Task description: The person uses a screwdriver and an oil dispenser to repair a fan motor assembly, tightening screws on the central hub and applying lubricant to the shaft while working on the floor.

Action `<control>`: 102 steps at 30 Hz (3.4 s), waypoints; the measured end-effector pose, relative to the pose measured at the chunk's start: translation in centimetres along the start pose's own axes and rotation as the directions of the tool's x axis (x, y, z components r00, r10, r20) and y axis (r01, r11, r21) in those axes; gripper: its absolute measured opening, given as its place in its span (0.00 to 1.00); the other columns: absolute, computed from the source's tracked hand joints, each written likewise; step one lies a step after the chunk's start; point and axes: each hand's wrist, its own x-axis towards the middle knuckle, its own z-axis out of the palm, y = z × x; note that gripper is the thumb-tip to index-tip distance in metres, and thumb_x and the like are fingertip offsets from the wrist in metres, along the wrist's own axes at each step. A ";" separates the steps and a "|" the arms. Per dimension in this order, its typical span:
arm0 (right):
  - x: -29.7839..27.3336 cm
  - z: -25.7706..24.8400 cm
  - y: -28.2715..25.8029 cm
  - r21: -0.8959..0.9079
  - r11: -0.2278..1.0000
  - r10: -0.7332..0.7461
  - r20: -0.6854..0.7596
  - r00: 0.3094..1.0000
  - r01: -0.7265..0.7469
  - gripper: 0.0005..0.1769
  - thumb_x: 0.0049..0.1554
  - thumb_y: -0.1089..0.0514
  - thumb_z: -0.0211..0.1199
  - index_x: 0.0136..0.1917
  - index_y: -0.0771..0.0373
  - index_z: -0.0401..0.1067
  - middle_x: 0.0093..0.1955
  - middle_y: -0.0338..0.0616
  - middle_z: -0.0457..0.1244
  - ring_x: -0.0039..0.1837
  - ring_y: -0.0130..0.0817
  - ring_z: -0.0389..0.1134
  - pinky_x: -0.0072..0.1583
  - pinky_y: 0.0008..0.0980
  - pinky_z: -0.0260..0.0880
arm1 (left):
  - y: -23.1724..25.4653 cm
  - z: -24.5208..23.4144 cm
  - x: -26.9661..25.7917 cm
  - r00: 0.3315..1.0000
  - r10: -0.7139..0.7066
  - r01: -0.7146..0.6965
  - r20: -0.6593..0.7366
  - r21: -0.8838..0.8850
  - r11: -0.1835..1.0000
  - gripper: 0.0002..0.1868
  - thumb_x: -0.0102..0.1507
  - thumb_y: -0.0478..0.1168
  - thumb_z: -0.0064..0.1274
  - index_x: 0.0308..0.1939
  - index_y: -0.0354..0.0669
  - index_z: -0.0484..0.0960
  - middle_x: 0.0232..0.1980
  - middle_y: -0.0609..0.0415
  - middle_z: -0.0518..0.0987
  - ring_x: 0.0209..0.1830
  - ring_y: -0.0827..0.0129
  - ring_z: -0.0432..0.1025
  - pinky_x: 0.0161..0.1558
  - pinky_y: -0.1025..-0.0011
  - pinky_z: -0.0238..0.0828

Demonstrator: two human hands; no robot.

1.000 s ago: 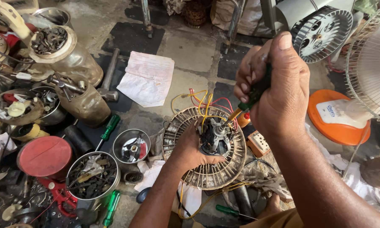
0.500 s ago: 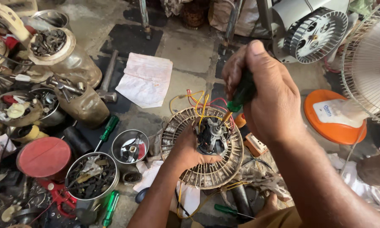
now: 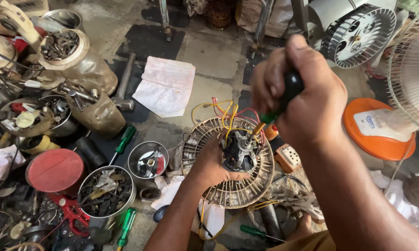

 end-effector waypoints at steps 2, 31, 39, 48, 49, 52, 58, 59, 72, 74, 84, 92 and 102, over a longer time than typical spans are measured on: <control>0.5 -0.3 0.1 0.164 0.986 -0.005 0.145 0.989 -0.019 0.35 0.73 0.37 0.45 0.32 0.62 0.57 0.25 0.42 0.51 0.29 0.34 0.53 0.39 0.35 0.58 | 0.2 -0.1 0.0 0.998 0.040 -0.041 -0.043 -0.033 0.999 0.54 0.38 0.54 0.79 0.65 0.43 0.72 0.62 0.47 0.77 0.65 0.52 0.71 0.68 0.61 0.66; -0.5 -1.3 0.8 0.223 0.975 -0.001 0.059 0.998 -0.012 0.36 0.73 0.33 0.42 0.36 0.65 0.59 0.24 0.41 0.50 0.28 0.34 0.52 0.35 0.33 0.55 | 0.2 0.0 0.3 0.998 0.059 -0.058 -0.006 0.060 0.997 0.52 0.39 0.54 0.79 0.63 0.42 0.75 0.65 0.45 0.75 0.67 0.50 0.67 0.69 0.60 0.62; 0.2 -1.0 -0.4 0.242 0.967 0.017 0.264 0.964 -0.083 0.36 0.74 0.35 0.42 0.35 0.63 0.62 0.28 0.38 0.54 0.30 0.30 0.55 0.40 0.32 0.58 | 0.2 0.2 -0.2 0.998 0.067 -0.067 0.010 0.059 0.996 0.51 0.40 0.55 0.78 0.64 0.43 0.76 0.65 0.47 0.76 0.67 0.51 0.68 0.70 0.61 0.62; -0.4 -1.8 0.8 0.050 0.998 -0.031 0.107 0.994 0.026 0.30 0.75 0.39 0.44 0.41 0.64 0.61 0.34 0.44 0.55 0.35 0.34 0.55 0.39 0.32 0.60 | 0.1 0.2 0.4 0.999 0.026 -0.030 0.039 0.111 0.993 0.52 0.39 0.55 0.79 0.63 0.43 0.75 0.65 0.46 0.75 0.67 0.51 0.67 0.69 0.60 0.60; -0.1 -2.1 0.7 0.155 0.987 0.002 0.177 0.984 -0.030 0.31 0.74 0.38 0.45 0.40 0.63 0.62 0.30 0.42 0.55 0.32 0.32 0.53 0.37 0.31 0.58 | 0.3 0.1 0.2 1.000 0.009 -0.011 0.028 0.050 0.999 0.51 0.39 0.54 0.79 0.63 0.44 0.75 0.64 0.47 0.76 0.67 0.52 0.69 0.70 0.61 0.62; 0.4 -1.9 0.6 0.348 0.926 0.031 0.325 0.945 -0.150 0.33 0.74 0.36 0.45 0.36 0.61 0.63 0.24 0.38 0.54 0.26 0.29 0.51 0.32 0.28 0.54 | 0.8 -0.2 0.2 1.000 0.013 -0.013 0.008 0.019 1.000 0.52 0.38 0.53 0.79 0.63 0.43 0.75 0.64 0.47 0.76 0.66 0.52 0.69 0.69 0.61 0.63; -1.7 0.5 0.5 -0.185 0.973 -0.163 -0.131 0.978 0.138 0.28 0.74 0.38 0.49 0.46 0.64 0.66 0.36 0.45 0.59 0.35 0.32 0.59 0.39 0.29 0.63 | 0.8 -0.2 0.1 0.999 -0.033 0.033 -0.010 -0.036 0.999 0.55 0.36 0.52 0.79 0.65 0.42 0.72 0.63 0.47 0.76 0.65 0.52 0.70 0.68 0.62 0.64; -1.8 0.5 0.3 -0.030 0.998 -0.053 -0.170 0.984 0.049 0.22 0.71 0.41 0.50 0.50 0.63 0.66 0.41 0.44 0.59 0.40 0.30 0.60 0.42 0.29 0.65 | 0.8 -0.2 0.1 0.996 -0.091 0.092 0.008 -0.047 0.995 0.56 0.35 0.52 0.79 0.65 0.43 0.71 0.63 0.48 0.76 0.64 0.54 0.70 0.67 0.62 0.65; -2.7 1.2 0.9 0.180 0.950 -0.214 -0.224 0.951 0.256 0.16 0.74 0.44 0.54 0.56 0.59 0.65 0.46 0.44 0.63 0.44 0.32 0.66 0.44 0.28 0.67 | 1.4 -0.4 -0.4 0.992 0.121 -0.118 -0.019 0.111 0.987 0.54 0.38 0.54 0.79 0.65 0.43 0.73 0.66 0.45 0.75 0.68 0.47 0.68 0.70 0.58 0.62; -2.4 1.1 0.8 0.237 0.941 -0.189 -0.220 0.957 0.240 0.16 0.74 0.45 0.54 0.55 0.59 0.65 0.47 0.44 0.63 0.44 0.32 0.66 0.44 0.28 0.67 | 2.0 -1.4 -1.4 0.991 0.036 -0.026 -0.126 0.079 0.997 0.59 0.36 0.53 0.78 0.66 0.38 0.67 0.64 0.40 0.71 0.66 0.44 0.65 0.66 0.56 0.61; -2.8 -0.1 1.6 0.248 0.933 -0.216 -0.199 0.956 0.263 0.12 0.74 0.49 0.56 0.60 0.60 0.65 0.48 0.44 0.63 0.45 0.32 0.63 0.45 0.32 0.64 | 10.4 -5.0 -3.3 0.934 0.107 0.008 -0.341 0.320 0.947 0.12 0.60 0.32 0.54 0.49 0.42 0.78 0.47 0.46 0.80 0.51 0.49 0.75 0.54 0.56 0.71; -3.5 -0.3 -0.1 0.349 0.918 -0.128 -0.182 0.975 0.186 0.17 0.69 0.44 0.52 0.53 0.60 0.63 0.38 0.40 0.58 0.39 0.31 0.60 0.41 0.33 0.63 | 12.2 -1.2 -0.9 0.947 0.148 -0.062 -0.286 0.291 0.955 0.08 0.63 0.32 0.53 0.47 0.36 0.77 0.44 0.42 0.79 0.48 0.45 0.73 0.51 0.53 0.68; -5.3 -4.7 -2.0 0.470 0.852 -0.051 -0.368 0.929 0.233 0.20 0.71 0.42 0.50 0.49 0.60 0.63 0.34 0.37 0.52 0.37 0.32 0.52 0.40 0.35 0.55 | 10.8 1.5 -1.3 0.917 0.106 -0.023 -0.384 0.214 0.977 0.08 0.61 0.33 0.58 0.45 0.39 0.84 0.42 0.47 0.82 0.45 0.51 0.76 0.49 0.58 0.71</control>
